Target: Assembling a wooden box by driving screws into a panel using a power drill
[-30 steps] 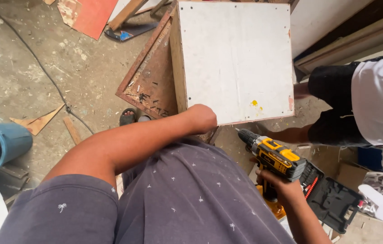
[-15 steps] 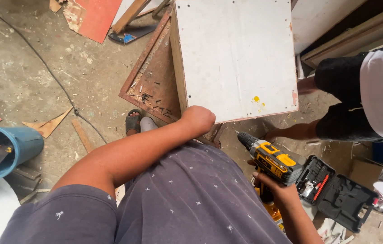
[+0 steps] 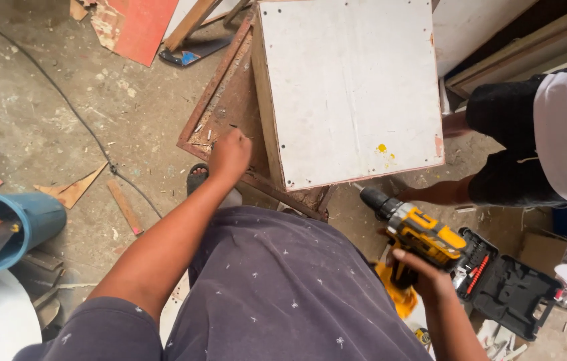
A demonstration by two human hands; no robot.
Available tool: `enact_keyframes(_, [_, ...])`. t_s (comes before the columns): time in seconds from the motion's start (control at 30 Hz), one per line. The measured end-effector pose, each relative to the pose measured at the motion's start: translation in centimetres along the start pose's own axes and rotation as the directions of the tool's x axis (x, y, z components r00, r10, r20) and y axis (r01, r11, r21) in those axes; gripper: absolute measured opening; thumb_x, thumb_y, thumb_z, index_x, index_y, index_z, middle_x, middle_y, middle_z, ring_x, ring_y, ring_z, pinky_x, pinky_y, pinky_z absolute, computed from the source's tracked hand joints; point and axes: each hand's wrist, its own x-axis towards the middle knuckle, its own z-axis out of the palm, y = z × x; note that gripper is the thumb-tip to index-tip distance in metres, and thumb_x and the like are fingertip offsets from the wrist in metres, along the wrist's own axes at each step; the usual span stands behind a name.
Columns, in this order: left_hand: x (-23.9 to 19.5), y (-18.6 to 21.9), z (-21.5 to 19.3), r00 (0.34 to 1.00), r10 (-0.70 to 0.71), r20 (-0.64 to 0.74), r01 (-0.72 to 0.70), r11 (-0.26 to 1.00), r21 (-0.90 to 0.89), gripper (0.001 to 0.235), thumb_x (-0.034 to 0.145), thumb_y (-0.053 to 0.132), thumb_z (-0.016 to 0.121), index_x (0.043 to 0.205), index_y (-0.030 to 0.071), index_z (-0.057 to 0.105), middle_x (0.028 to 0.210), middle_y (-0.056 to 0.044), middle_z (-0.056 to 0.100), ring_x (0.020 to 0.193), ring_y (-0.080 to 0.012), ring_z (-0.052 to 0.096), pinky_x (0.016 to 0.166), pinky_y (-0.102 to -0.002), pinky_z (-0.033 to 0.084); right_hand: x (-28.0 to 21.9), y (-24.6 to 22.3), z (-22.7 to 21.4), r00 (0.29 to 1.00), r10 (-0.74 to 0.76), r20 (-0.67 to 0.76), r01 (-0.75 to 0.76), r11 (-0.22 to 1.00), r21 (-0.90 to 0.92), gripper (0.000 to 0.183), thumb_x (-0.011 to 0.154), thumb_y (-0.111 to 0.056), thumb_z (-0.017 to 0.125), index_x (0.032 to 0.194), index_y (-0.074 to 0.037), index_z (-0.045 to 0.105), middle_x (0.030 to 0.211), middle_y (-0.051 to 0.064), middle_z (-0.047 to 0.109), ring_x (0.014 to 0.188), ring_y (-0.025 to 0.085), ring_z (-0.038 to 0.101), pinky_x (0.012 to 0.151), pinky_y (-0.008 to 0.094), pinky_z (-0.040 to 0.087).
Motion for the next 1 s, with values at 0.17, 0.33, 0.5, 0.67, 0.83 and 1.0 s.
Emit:
enact_keyframes(0.17, [4.1, 1.3, -1.4, 0.997, 0.0, -0.072, -0.002, 0.999, -0.038, 0.068, 0.103, 0.049, 0.06, 0.141, -0.006, 0.05, 0.131, -0.033, 0.058, 0.128, -0.0482, 0.056, 0.107, -0.059, 0.047, 8.7, 5.6, -2.2, 0.965, -0.094, 0.246, -0.056, 0.839, 0.541, 0.051, 0.081, -0.014, 0.073, 0.127, 0.004, 0.062, 0.119, 0.025, 0.071, 0.09, 0.038, 0.073, 0.077, 0.05, 0.06])
enact_keyframes(0.33, [12.2, 6.4, -4.2, 0.98, 0.166, -0.112, -0.187, 0.958, -0.216, 0.073, 0.11, 0.052, 0.047, 0.157, -0.002, 0.035, 0.155, -0.032, 0.041, 0.145, -0.047, 0.039, 0.122, -0.056, 0.031, 13.3, 9.8, -1.4, 0.912, -0.135, 0.388, -0.189, 0.7, 0.688, 0.062, 0.085, -0.027, 0.071, 0.138, 0.003, 0.058, 0.134, 0.027, 0.066, 0.106, 0.04, 0.071, 0.088, 0.056, 0.059])
enact_keyframes(0.5, [20.6, 9.9, -5.2, 0.988, 0.14, -0.069, -0.155, 0.942, -0.297, 0.076, 0.11, 0.061, 0.048, 0.166, 0.021, 0.017, 0.169, -0.015, 0.027, 0.154, -0.0343, 0.033, 0.13, -0.047, 0.027, 12.5, 10.8, 1.3, 0.989, 0.099, 0.111, -0.149, 0.642, 0.752, 0.06, 0.073, -0.003, 0.062, 0.133, -0.006, 0.061, 0.132, 0.014, 0.068, 0.119, 0.043, 0.064, 0.107, 0.081, 0.032])
enact_keyframes(0.67, [29.5, 8.3, -2.2, 0.992, 0.121, -0.021, -0.121, 0.93, -0.347, 0.058, 0.107, 0.067, 0.045, 0.15, 0.028, 0.043, 0.15, -0.006, 0.05, 0.141, -0.0288, 0.046, 0.118, -0.047, 0.042, 14.3, 10.2, 1.5, 0.996, 0.092, 0.01, -0.067, 0.637, 0.768, 0.06, 0.075, -0.002, 0.058, 0.134, -0.007, 0.061, 0.138, 0.01, 0.066, 0.128, 0.04, 0.061, 0.107, 0.081, 0.033])
enact_keyframes(0.83, [29.6, 8.9, -1.5, 0.996, 0.062, -0.066, -0.078, 0.956, -0.284, 0.047, 0.1, 0.069, 0.047, 0.127, 0.036, 0.066, 0.127, -0.004, 0.069, 0.125, -0.0298, 0.062, 0.107, -0.046, 0.051, 16.2, 6.4, 2.0, 0.997, 0.069, 0.032, -0.064, 0.546, 0.835, 0.053, 0.074, -0.013, 0.059, 0.126, -0.014, 0.069, 0.124, 0.009, 0.072, 0.121, 0.041, 0.064, 0.105, 0.073, 0.043])
enact_keyframes(1.0, [26.8, 6.5, -1.2, 0.979, -0.012, -0.204, -0.056, 0.946, -0.32, 0.025, 0.1, 0.037, 0.065, 0.119, 0.021, 0.066, 0.127, -0.009, 0.067, 0.126, -0.0334, 0.061, 0.108, -0.049, 0.049, 18.9, 4.0, 0.1, 0.996, 0.071, 0.053, -0.086, 0.635, 0.768, 0.071, 0.064, -0.01, 0.052, 0.133, -0.015, 0.065, 0.129, 0.005, 0.07, 0.121, 0.036, 0.065, 0.104, 0.066, 0.046])
